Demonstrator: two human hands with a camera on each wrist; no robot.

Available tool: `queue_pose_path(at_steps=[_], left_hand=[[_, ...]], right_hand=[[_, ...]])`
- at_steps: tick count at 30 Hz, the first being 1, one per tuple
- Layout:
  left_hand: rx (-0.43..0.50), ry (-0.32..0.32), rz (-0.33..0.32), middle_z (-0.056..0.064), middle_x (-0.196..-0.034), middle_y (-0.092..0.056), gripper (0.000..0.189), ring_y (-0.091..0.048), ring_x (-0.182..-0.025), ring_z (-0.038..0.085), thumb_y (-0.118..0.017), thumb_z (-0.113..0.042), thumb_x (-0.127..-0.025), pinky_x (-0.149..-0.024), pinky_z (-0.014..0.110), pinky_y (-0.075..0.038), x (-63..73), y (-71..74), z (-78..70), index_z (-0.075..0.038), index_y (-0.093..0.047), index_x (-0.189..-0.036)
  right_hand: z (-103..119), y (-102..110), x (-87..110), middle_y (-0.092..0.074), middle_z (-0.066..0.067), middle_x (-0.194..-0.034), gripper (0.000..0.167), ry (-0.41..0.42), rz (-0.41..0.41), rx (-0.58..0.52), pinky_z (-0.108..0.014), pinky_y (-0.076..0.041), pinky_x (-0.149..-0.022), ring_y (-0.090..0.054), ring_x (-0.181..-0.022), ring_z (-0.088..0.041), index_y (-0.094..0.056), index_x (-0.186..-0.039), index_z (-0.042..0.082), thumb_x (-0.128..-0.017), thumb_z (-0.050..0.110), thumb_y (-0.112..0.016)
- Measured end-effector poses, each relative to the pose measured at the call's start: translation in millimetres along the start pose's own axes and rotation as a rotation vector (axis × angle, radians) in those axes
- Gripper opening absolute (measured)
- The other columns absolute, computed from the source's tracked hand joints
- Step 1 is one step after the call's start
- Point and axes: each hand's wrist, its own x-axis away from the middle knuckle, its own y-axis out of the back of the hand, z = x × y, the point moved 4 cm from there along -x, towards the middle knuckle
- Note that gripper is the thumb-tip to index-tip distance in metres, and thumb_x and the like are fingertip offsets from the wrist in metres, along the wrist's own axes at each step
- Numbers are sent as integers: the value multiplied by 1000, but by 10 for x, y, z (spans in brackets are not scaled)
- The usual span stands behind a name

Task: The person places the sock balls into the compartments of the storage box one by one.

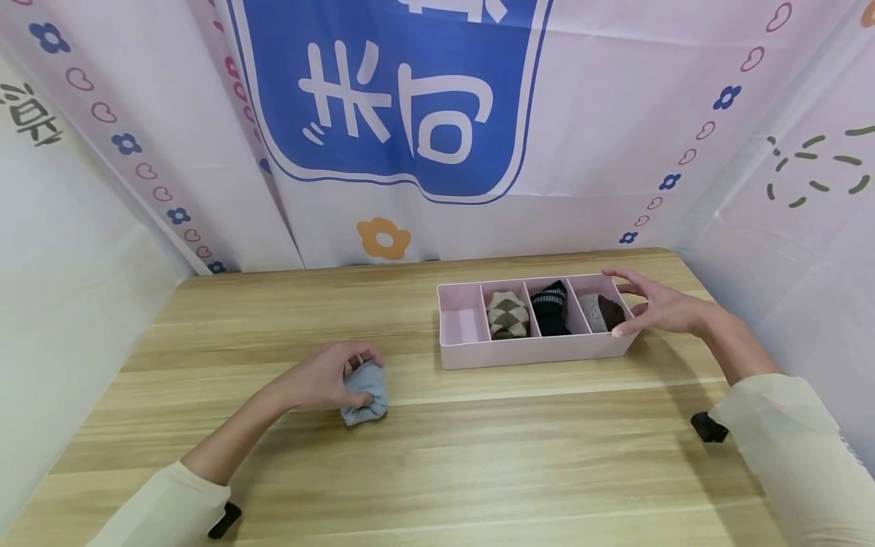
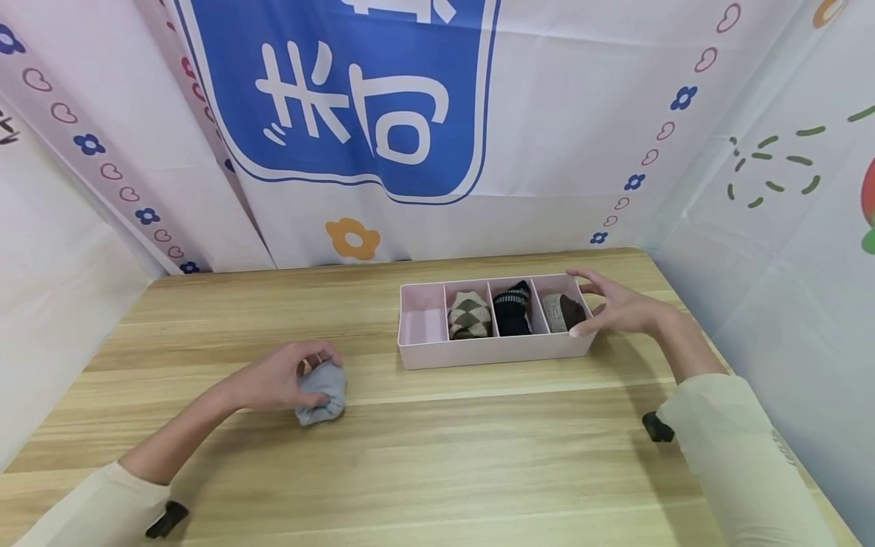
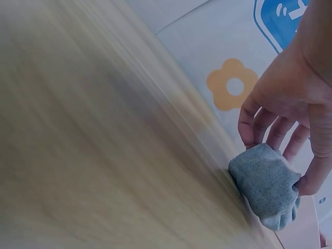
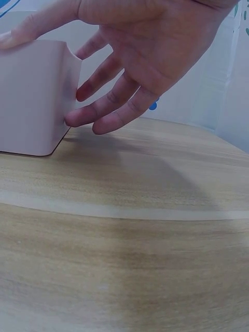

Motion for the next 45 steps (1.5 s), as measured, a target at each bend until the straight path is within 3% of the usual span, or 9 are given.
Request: queue_pose_path(at_steps=[10, 16, 30, 45], left_hand=[[63, -73, -35, 4, -100, -68, 38, -63, -92, 20, -82, -7, -82, -73, 30, -55, -112, 23, -37, -3, -66, -116], [78, -89, -46, 5, -100, -68, 37, -63, -92, 20, -82, -5, -81, -74, 32, -56, -184, 17, -49, -2, -67, -115], [147, -108, -106, 11, -102, -70, 39, -64, -91, 24, -81, 3, -79, -68, 31, -58, -381, 63, -169, 2, -67, -115], [185, -115, -213, 15, -107, -70, 39, -67, -92, 26, -81, 5, -80, -74, 32, -58, -572, 84, -272, 4, -66, -116]], right_hand=[[16, 3, -5, -12, -37, -164, 109, -4, 3, -5, -67, -43, -106, -40, -133, -67, -9, -166, 13, -87, 12, -83], [13, 0, -7, -9, -36, -165, 109, 8, 1, -4, -69, -38, -109, -34, -137, -66, -10, -166, 11, -86, 11, -83], [10, -5, 6, -8, -35, -165, 108, 13, 7, -5, -70, -37, -109, -31, -139, -66, -9, -166, 11, -86, 12, -83], [19, -6, -8, -9, -35, -166, 110, -2, 4, -7, -69, -39, -109, -32, -140, -65, -9, -166, 11, -86, 10, -83]])
